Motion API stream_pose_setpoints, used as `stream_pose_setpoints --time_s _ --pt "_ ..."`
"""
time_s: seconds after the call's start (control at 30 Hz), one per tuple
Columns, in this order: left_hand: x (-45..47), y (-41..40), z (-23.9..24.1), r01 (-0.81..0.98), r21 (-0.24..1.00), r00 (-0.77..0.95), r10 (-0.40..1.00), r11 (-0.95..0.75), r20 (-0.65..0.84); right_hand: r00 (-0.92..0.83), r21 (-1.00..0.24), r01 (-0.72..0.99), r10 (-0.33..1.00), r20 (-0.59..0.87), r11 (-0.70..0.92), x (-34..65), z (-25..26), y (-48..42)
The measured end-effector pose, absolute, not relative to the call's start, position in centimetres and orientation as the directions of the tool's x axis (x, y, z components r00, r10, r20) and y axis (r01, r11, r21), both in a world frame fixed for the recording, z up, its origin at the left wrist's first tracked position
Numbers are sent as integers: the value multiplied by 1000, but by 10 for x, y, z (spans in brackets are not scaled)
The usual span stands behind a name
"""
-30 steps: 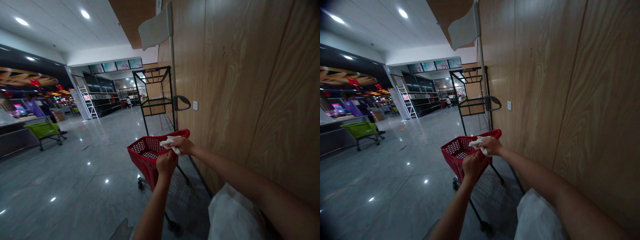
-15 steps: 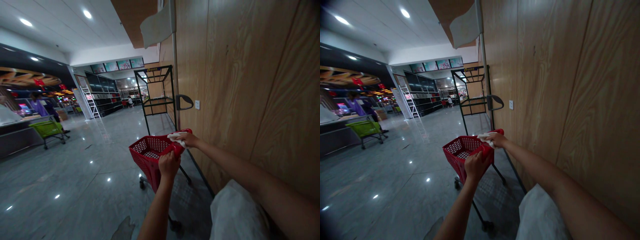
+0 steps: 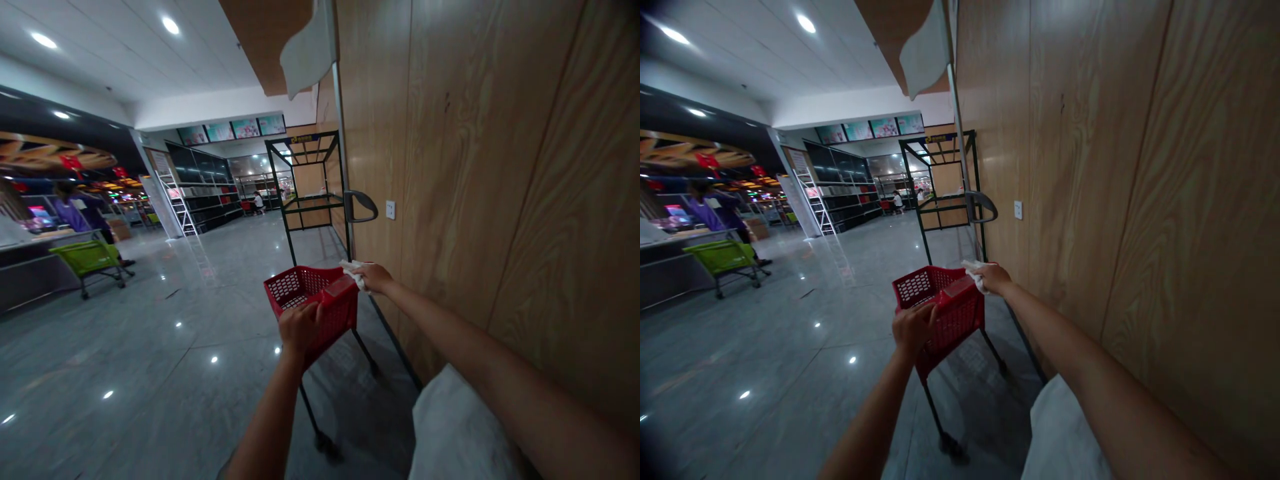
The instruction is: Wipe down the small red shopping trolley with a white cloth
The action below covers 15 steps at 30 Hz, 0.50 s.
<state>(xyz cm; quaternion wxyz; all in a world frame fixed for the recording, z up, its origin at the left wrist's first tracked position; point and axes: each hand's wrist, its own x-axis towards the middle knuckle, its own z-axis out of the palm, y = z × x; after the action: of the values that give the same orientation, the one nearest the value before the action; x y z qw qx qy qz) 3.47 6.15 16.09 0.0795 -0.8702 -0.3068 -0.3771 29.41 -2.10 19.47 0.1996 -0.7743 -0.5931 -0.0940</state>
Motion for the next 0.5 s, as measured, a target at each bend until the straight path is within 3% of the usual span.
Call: stream_pose_setpoints --time_s 0.3,0.5 --pt "10 101 184 757 99 384 564 -645 731 124 -37 992 932 341 -118 218 208 -17" --pt "50 68 211 626 71 541 498 -776 678 -35 39 999 916 400 21 183 197 -30"
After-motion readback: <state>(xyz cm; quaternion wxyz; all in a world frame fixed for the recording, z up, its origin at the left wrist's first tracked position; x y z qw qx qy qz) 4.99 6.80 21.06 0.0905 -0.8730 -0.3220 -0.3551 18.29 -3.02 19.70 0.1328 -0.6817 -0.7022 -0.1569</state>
